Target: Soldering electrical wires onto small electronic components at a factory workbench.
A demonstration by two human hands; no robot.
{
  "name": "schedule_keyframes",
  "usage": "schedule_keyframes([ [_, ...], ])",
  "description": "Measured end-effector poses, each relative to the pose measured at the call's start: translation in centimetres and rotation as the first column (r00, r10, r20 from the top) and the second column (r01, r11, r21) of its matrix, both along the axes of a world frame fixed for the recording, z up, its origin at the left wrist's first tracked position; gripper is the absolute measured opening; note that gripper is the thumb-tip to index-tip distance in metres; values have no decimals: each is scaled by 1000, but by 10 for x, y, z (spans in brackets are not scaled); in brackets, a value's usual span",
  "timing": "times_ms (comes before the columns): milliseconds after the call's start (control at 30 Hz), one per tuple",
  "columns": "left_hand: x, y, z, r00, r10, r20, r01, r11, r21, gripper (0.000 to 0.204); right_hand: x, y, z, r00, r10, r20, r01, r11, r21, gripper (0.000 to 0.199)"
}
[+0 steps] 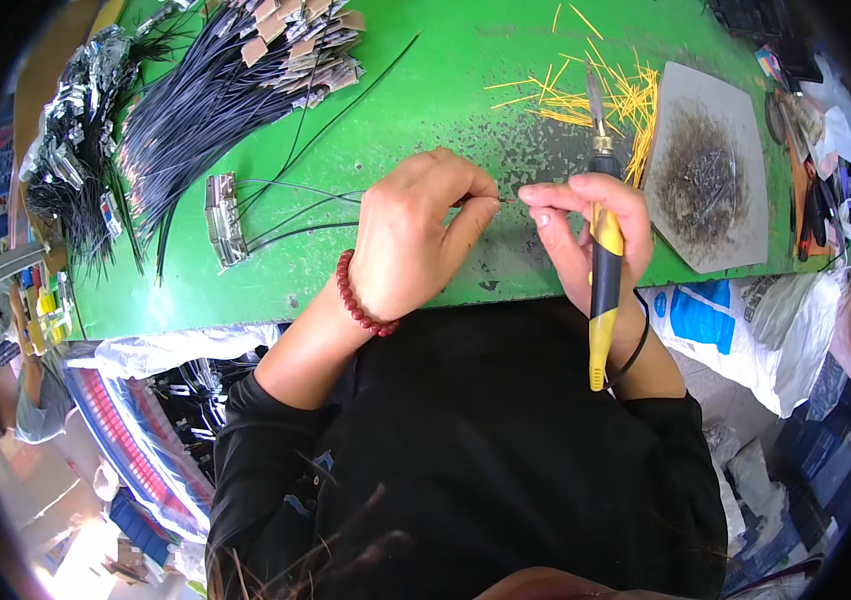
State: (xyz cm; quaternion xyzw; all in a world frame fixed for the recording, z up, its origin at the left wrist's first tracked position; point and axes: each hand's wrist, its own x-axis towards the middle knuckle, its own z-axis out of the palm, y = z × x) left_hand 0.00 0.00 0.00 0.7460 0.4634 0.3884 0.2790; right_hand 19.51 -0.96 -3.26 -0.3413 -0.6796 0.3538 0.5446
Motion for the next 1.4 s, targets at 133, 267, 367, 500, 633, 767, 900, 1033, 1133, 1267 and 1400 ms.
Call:
schedule_keyframes([
  [133,2,-2,1,1000,-15,12,15,1000,23,12,-5,-4,3,998,0,-63,-1,1000,-19,37],
  [267,3,-7,1,999,-14,39,15,1000,-22,9,-6,-8,2,985,-2,-171,-16,994,-104,35],
  [367,3,-8,0,999,-15,41,16,999,-38,10,-7,-8,3,984,4,-178,-22,994,-104,34],
  [500,4,-8,0,998,-7,61,9,999,-31,10,-3,-10,4,982,-51,-179,15,981,-193,32],
  [633,2,-7,-1,1000,-18,0,18,998,67,14,-4,-13,9,985,-41,-170,-7,963,-271,33],
  [767,2,-7,-3,999,-42,-23,45,988,148,19,-4,-14,8,986,-42,-163,-4,963,-269,33],
  [900,2,-8,-5,998,-53,-16,55,986,157,19,-4,-13,7,985,-52,-163,3,957,-289,34],
  [1033,3,-9,-5,997,-62,-35,67,985,159,20,-3,-12,6,988,-38,-148,-2,964,-266,36],
  [1133,4,-9,-8,997,-64,-32,69,981,179,19,-4,-10,4,996,-23,-84,2,971,-240,36],
  [1267,4,-10,-11,998,-41,-45,50,973,226,17,-2,-5,4,996,-17,-84,-7,960,-279,38],
  [1400,4,-14,-12,1000,-27,-3,27,973,228,15,-6,-7,8,998,22,-66,-42,941,-335,39],
])
